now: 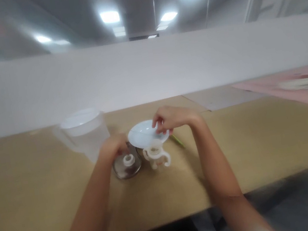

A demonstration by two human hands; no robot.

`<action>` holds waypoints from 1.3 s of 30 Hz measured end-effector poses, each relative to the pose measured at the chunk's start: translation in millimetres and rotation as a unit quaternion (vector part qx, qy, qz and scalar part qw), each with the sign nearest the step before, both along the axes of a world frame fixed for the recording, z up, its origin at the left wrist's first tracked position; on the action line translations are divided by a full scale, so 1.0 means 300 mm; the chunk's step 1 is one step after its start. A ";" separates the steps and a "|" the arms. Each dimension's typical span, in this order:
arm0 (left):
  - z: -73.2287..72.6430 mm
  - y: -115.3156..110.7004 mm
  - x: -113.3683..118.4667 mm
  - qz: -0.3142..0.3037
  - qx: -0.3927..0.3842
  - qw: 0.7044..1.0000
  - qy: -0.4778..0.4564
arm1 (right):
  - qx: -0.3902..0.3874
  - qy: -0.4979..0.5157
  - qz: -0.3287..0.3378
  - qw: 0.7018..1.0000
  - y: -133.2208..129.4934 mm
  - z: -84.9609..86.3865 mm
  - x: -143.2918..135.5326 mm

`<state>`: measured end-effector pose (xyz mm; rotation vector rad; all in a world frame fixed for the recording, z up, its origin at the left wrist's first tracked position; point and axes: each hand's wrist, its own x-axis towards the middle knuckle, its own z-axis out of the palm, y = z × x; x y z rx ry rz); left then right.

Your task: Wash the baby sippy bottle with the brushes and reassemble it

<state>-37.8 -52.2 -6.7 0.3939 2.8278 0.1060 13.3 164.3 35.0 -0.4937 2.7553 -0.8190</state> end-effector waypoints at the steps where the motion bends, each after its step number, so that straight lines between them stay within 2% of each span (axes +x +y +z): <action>1: -0.016 0.001 -0.010 0.009 -0.012 1.000 -0.025 | 0.002 0.002 0.000 1.000 0.002 -0.005 -0.006; 4: -0.038 0.001 -0.028 0.028 -0.040 0.994 -0.093 | 0.010 0.007 0.002 1.000 0.006 -0.020 -0.023; 7: 0.001 -0.022 -0.023 0.025 -0.041 0.995 -0.089 | 0.018 0.014 0.003 1.000 -0.004 -0.027 -0.027; 10: 0.080 -0.051 0.025 -0.006 -0.012 1.000 0.020 | 0.003 0.048 0.009 0.999 -0.055 -0.039 -0.025; 13: 0.148 -0.047 0.115 -0.076 0.057 0.975 0.199 | -0.049 0.143 0.048 0.987 -0.143 -0.069 -0.037; 15: 0.171 -0.028 0.169 -0.115 0.082 0.954 0.265 | -0.092 0.246 0.069 0.962 -0.199 -0.094 -0.060; 17: 0.180 -0.012 0.195 -0.139 0.108 0.938 0.298 | -0.135 0.343 0.037 0.929 -0.236 -0.116 -0.088; 19: 0.178 -0.014 0.183 -0.166 0.163 0.921 0.311 | -0.178 0.400 0.003 0.899 -0.246 -0.130 -0.111; 22: 0.160 -0.043 0.117 -0.222 0.326 0.877 0.275 | -0.240 0.366 -0.003 0.899 -0.231 -0.138 -0.125; 25: 0.136 -0.072 0.050 -0.247 0.515 0.807 0.154 | -0.268 0.316 0.001 0.910 -0.212 -0.136 -0.120; 27: 0.130 -0.075 0.034 -0.248 0.575 0.774 0.090 | -0.253 0.356 0.012 0.900 -0.202 -0.133 -0.116; 28: 0.131 -0.072 0.037 -0.247 0.578 0.774 0.080 | -0.232 0.390 0.018 0.891 -0.196 -0.133 -0.114; 30: 0.135 -0.053 0.058 -0.246 0.545 0.795 0.103 | -0.177 0.461 0.016 0.870 -0.177 -0.136 -0.113; 33: 0.114 -0.005 0.101 -0.234 0.489 0.819 0.186 | -0.121 0.520 -0.054 0.844 -0.131 -0.157 -0.108; 35: 0.059 0.027 0.121 -0.199 0.500 0.813 0.222 | -0.145 0.532 -0.144 0.822 -0.098 -0.188 -0.092; 37: -0.028 0.047 0.134 -0.143 0.537 0.801 0.224 | -0.203 0.525 -0.215 0.798 -0.078 -0.234 -0.067; 39: -0.133 0.055 0.145 -0.111 0.558 0.795 0.211 | -0.260 0.499 -0.231 0.794 -0.075 -0.293 -0.037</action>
